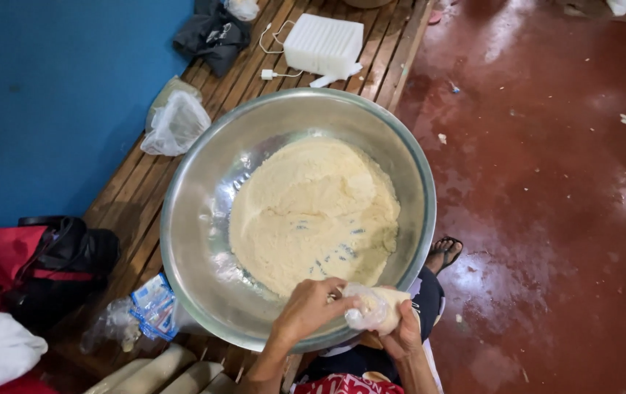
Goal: Scooping powder from a large metal bowl into small plastic bags using a spoon and setting them aside.
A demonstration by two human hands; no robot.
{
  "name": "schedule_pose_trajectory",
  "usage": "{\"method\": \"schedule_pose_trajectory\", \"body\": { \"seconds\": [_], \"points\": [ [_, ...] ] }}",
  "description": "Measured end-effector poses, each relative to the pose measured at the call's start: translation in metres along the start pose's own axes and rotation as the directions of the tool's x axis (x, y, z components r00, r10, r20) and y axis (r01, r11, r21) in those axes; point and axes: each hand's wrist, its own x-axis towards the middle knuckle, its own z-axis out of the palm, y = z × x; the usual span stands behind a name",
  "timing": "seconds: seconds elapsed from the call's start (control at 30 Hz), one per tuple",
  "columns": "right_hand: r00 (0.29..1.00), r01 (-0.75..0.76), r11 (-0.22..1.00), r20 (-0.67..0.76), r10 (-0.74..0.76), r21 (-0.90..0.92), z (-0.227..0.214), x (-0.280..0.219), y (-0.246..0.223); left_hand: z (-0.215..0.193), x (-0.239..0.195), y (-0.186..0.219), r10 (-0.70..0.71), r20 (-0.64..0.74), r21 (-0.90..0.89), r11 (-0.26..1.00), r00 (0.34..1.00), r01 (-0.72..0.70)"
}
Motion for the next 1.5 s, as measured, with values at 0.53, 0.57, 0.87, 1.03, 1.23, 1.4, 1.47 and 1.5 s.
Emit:
{"method": "schedule_pose_trajectory", "body": {
  "seconds": [0.53,0.57,0.87,1.03,1.23,1.4,1.47,1.5],
  "points": [
    [0.978,-0.010,0.998,-0.208,0.024,0.068,0.001,0.002,0.008,0.009,-0.003,0.021,0.170,-0.194,-0.260,0.941,0.966,-0.218],
    [0.970,-0.026,0.999,-0.243,0.034,0.035,0.005,-0.001,0.006,0.009,-0.006,0.022,0.149,-0.199,-0.267,0.943,0.969,-0.200],
    [0.900,0.027,0.995,-0.435,0.019,0.098,0.044,0.000,-0.015,0.009,0.012,0.002,0.164,-0.426,-0.320,0.892,0.890,-0.318],
    [0.905,0.005,0.977,-0.416,0.087,0.215,0.079,-0.022,-0.043,0.013,0.090,-0.101,0.052,-0.656,-0.536,0.671,0.753,-0.513],
    [0.882,-0.042,0.953,-0.437,0.176,0.299,0.042,-0.035,-0.043,0.016,0.163,-0.186,-0.355,-0.620,-0.754,0.518,0.700,-0.404],
    [0.892,-0.063,0.954,-0.412,0.184,0.292,0.000,-0.038,-0.041,0.043,0.195,-0.283,-0.267,-0.616,-0.560,0.811,0.741,-0.173],
    [0.923,-0.038,0.964,-0.361,0.135,0.265,-0.014,-0.030,-0.045,0.045,0.222,-0.322,-0.142,-0.612,-0.312,0.947,0.778,-0.073],
    [0.939,-0.024,0.968,-0.328,0.107,0.248,-0.021,-0.030,-0.046,0.042,0.217,-0.319,-0.111,-0.638,-0.302,0.947,0.762,-0.115]
  ]
}}
